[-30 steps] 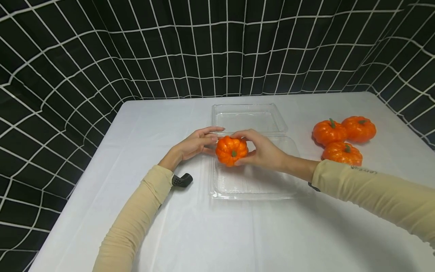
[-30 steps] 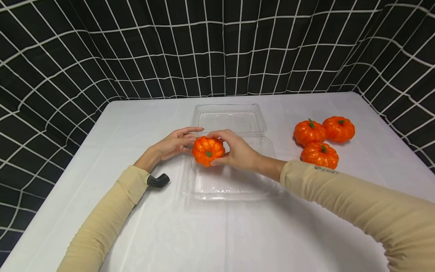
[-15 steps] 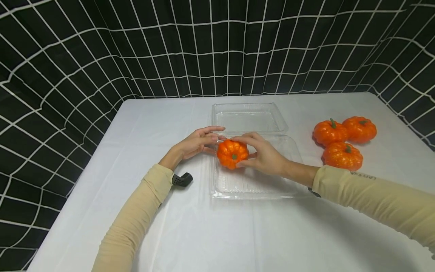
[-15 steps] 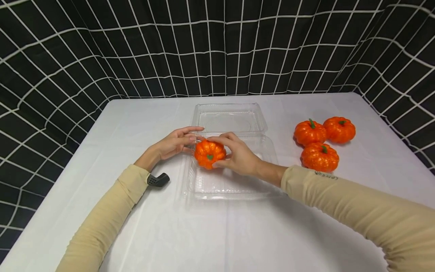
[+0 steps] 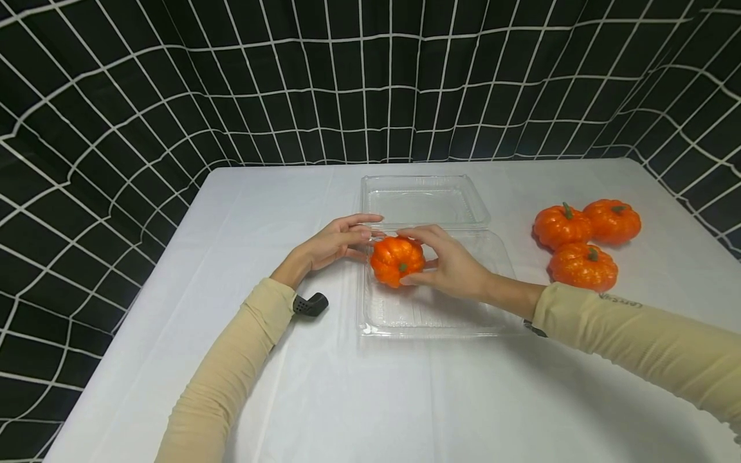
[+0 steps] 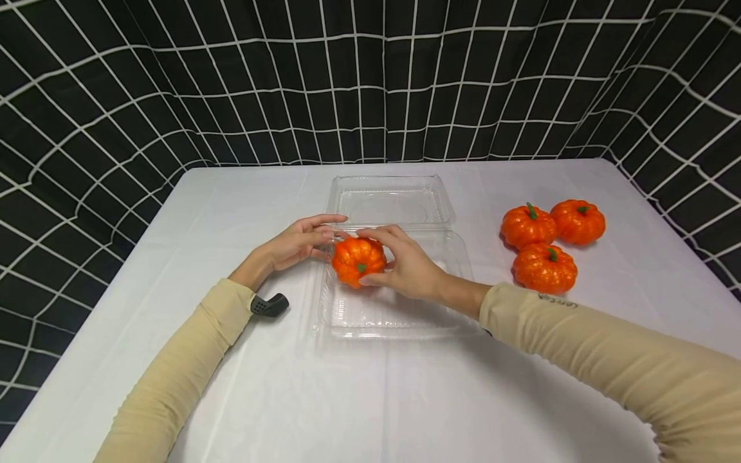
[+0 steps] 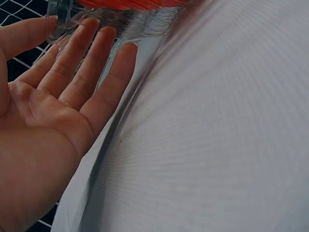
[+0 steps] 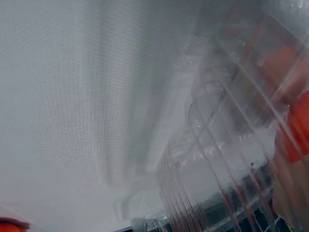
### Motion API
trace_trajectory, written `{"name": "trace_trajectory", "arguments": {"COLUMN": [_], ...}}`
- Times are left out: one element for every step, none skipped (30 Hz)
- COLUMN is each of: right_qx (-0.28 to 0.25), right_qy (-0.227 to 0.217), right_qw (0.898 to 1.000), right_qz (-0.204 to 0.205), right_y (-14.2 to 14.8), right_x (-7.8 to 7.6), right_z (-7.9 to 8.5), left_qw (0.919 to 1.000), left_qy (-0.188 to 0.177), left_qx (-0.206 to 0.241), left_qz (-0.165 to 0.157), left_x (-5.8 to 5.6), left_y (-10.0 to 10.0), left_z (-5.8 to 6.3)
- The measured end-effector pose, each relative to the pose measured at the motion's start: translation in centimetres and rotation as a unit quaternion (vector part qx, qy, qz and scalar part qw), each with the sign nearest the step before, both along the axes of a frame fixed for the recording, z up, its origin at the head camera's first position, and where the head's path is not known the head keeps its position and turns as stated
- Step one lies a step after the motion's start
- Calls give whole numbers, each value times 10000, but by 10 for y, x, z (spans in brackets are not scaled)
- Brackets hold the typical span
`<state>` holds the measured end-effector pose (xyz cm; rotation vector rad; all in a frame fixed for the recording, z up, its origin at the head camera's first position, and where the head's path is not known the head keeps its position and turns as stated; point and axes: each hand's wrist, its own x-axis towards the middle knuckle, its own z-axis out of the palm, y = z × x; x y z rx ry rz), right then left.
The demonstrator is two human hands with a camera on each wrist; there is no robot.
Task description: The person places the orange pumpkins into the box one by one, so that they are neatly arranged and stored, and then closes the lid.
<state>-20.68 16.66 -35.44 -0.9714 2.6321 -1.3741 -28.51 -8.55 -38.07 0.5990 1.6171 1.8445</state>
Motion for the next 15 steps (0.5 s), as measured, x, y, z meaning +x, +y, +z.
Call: {"name": "trace_trajectory", "arguments": {"right_qx": [3, 9, 13, 23, 30, 42, 63, 79, 91, 107, 118, 128, 133, 138, 140], "right_qy": [32, 66, 106, 150, 190, 237, 270, 289, 309, 322, 328, 329, 316, 301, 282], "right_qw": [10000, 10000, 9999, 9999, 9998, 9997, 9995, 9994, 9992, 9991, 9990, 9989, 9988, 9988, 9988], "right_qz": [0, -2, -10, -27, -56, -87, -129, -172, -218, -258, -293, -317, -341, -355, -363], "right_y": [0, 0, 0, 0, 0, -1, -1, -1, -2, -2, -3, -3, -3, -3, -4], "right_x": [0, 0, -1, -1, -1, -1, 0, 0, 1, 1, 2, 2, 2, 2, 2], "right_z": [0, -1, -1, -1, -1, -1, -1, 0, 0, 1, 1, 1, 2, 2, 2], "left_qw": [10000, 10000, 10000, 10000, 10000, 10000, 10000, 10000, 10000, 10000, 10000, 10000, 10000, 10000, 10000], "left_qy": [4, 8, 9, 14, 9, 14, 18, 18, 23, 21, 18, 18, 8, 1, -2], "left_qx": [-6, -23, -26, -30, -29, -32, -33, -34, -34, -36, -34, -33, -28, -26, -26], "left_qz": [2, 4, 2, 8, 16, 25, 35, 42, 48, 53, 57, 56, 54, 54, 57], "left_x": [0, 0, 0, 0, 0, 0, 0, 0, 0, 0, 0, 0, 0, 0, 0], "left_y": [0, 0, 0, 0, 0, 0, 0, 0, -1, -1, -1, -1, -1, -1, -1], "left_z": [0, 0, 0, 0, 0, 0, 1, 1, 1, 1, 1, 1, 1, 2, 2]}}
